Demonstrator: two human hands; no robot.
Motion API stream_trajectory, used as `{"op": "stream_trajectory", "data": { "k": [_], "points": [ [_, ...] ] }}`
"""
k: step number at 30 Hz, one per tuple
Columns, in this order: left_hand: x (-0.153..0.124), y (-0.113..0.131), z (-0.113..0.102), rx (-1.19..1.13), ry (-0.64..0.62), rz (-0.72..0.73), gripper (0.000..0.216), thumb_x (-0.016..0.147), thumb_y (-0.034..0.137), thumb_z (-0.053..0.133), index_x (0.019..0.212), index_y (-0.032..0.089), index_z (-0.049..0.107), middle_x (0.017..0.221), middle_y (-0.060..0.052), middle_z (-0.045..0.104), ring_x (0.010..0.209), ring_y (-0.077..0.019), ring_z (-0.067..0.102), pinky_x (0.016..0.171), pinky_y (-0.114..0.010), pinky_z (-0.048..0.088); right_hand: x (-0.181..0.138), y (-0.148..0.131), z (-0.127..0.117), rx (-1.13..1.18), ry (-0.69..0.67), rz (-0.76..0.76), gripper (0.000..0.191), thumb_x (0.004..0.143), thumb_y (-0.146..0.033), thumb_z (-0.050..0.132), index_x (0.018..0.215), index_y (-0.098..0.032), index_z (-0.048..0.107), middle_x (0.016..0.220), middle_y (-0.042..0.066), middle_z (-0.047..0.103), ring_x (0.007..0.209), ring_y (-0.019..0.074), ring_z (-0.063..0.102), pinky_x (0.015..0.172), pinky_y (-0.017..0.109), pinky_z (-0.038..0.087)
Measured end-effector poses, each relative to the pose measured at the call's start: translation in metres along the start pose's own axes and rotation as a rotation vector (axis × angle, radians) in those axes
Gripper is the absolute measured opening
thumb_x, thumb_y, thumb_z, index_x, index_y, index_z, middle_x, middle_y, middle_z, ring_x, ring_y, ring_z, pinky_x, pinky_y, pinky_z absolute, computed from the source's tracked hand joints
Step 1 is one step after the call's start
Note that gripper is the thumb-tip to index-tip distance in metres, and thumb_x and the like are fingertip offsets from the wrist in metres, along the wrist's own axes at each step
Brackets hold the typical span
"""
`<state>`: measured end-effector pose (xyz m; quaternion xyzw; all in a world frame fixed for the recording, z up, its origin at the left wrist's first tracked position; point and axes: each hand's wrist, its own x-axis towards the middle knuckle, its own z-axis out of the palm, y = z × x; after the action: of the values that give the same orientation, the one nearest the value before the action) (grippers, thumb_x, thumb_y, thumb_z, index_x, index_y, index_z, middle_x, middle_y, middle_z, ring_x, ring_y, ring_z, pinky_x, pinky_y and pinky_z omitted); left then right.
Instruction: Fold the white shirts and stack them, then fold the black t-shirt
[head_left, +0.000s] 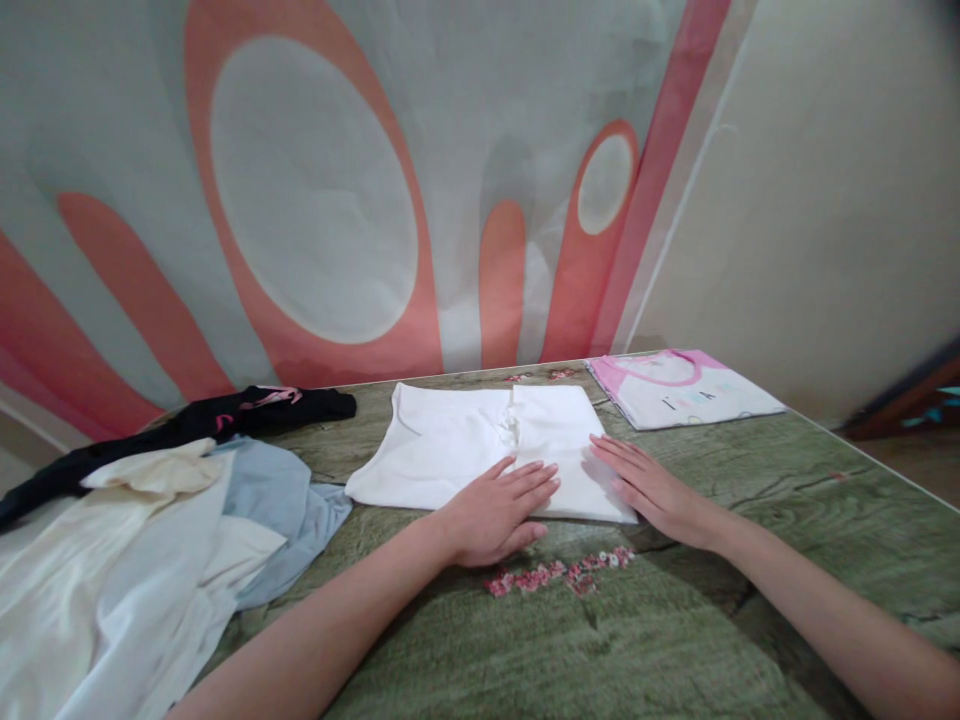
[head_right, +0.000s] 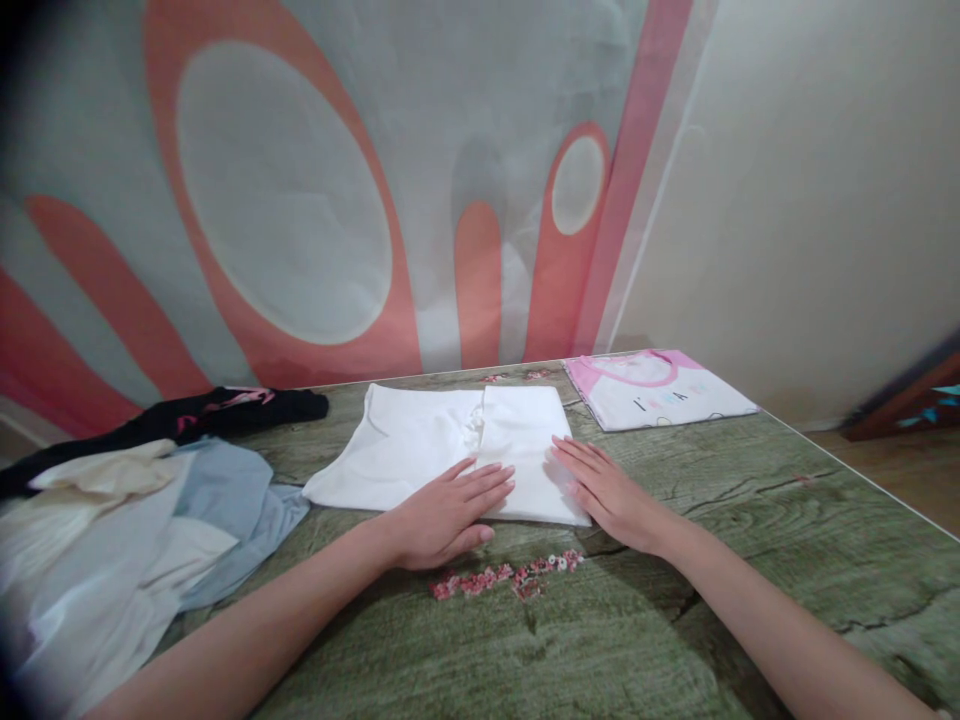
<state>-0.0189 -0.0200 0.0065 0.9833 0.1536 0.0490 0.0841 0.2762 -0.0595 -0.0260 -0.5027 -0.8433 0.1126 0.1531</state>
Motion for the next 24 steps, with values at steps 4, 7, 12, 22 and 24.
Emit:
{"op": "stream_trajectory", "data": {
  "k": [4, 7, 12, 22, 24],
  "points": [
    [0.002, 0.009, 0.004, -0.019, -0.035, 0.021, 0.056, 0.093, 0.047, 0.023, 0.141, 0.018, 0.019, 0.146, -0.006, 0.022, 0.134, -0.0201, 0.018, 0.110, -0.039, 0.006, 0.004, -0.001, 0.006, -0.044, -0.030, 0.006, 0.052, 0.093, -0.041, 0.026, 0.142, -0.026, 0.018, 0.148, 0.001, 0.018, 0.135, 0.0198, 0.015, 0.110, 0.044, 0.014],
    [0.002, 0.015, 0.005, -0.025, -0.045, 0.011, 0.061, 0.091, 0.053, 0.027, 0.141, 0.019, 0.022, 0.145, -0.007, 0.025, 0.133, -0.0235, 0.020, 0.109, -0.042, 0.009, 0.005, -0.006, 0.005, -0.071, -0.119, 0.014, 0.054, 0.092, -0.046, 0.028, 0.142, -0.029, 0.018, 0.148, -0.001, 0.017, 0.135, 0.0211, 0.015, 0.110, 0.046, 0.014],
    [0.002, 0.019, -0.002, -0.062, -0.019, 0.014, 0.051, 0.092, 0.050, 0.030, 0.133, 0.020, 0.037, 0.139, -0.006, 0.039, 0.128, -0.0221, 0.033, 0.107, -0.040, 0.019, 0.003, -0.010, -0.003, -0.095, -0.160, 0.021, 0.056, 0.090, -0.049, 0.029, 0.142, -0.027, 0.020, 0.148, 0.001, 0.018, 0.135, 0.0220, 0.016, 0.108, 0.045, 0.017],
    [0.003, 0.009, 0.003, 0.164, 0.136, -0.218, 0.047, 0.095, 0.041, 0.023, 0.133, 0.019, 0.035, 0.145, -0.006, 0.025, 0.135, -0.0206, 0.016, 0.108, -0.040, 0.011, -0.005, -0.043, -0.013, -0.165, -0.131, 0.036, 0.057, 0.082, -0.055, 0.044, 0.132, -0.027, 0.041, 0.138, 0.008, 0.040, 0.121, 0.0293, 0.039, 0.098, 0.048, 0.030],
    [0.002, 0.006, 0.008, 0.182, 0.103, -0.255, 0.051, 0.094, 0.045, 0.020, 0.136, 0.018, 0.031, 0.146, -0.006, 0.024, 0.134, -0.0203, 0.017, 0.108, -0.040, 0.012, -0.007, -0.053, -0.018, -0.168, -0.149, 0.025, 0.054, 0.082, -0.055, 0.044, 0.129, -0.028, 0.045, 0.135, 0.008, 0.044, 0.117, 0.0292, 0.042, 0.097, 0.048, 0.032]
  ]
}}
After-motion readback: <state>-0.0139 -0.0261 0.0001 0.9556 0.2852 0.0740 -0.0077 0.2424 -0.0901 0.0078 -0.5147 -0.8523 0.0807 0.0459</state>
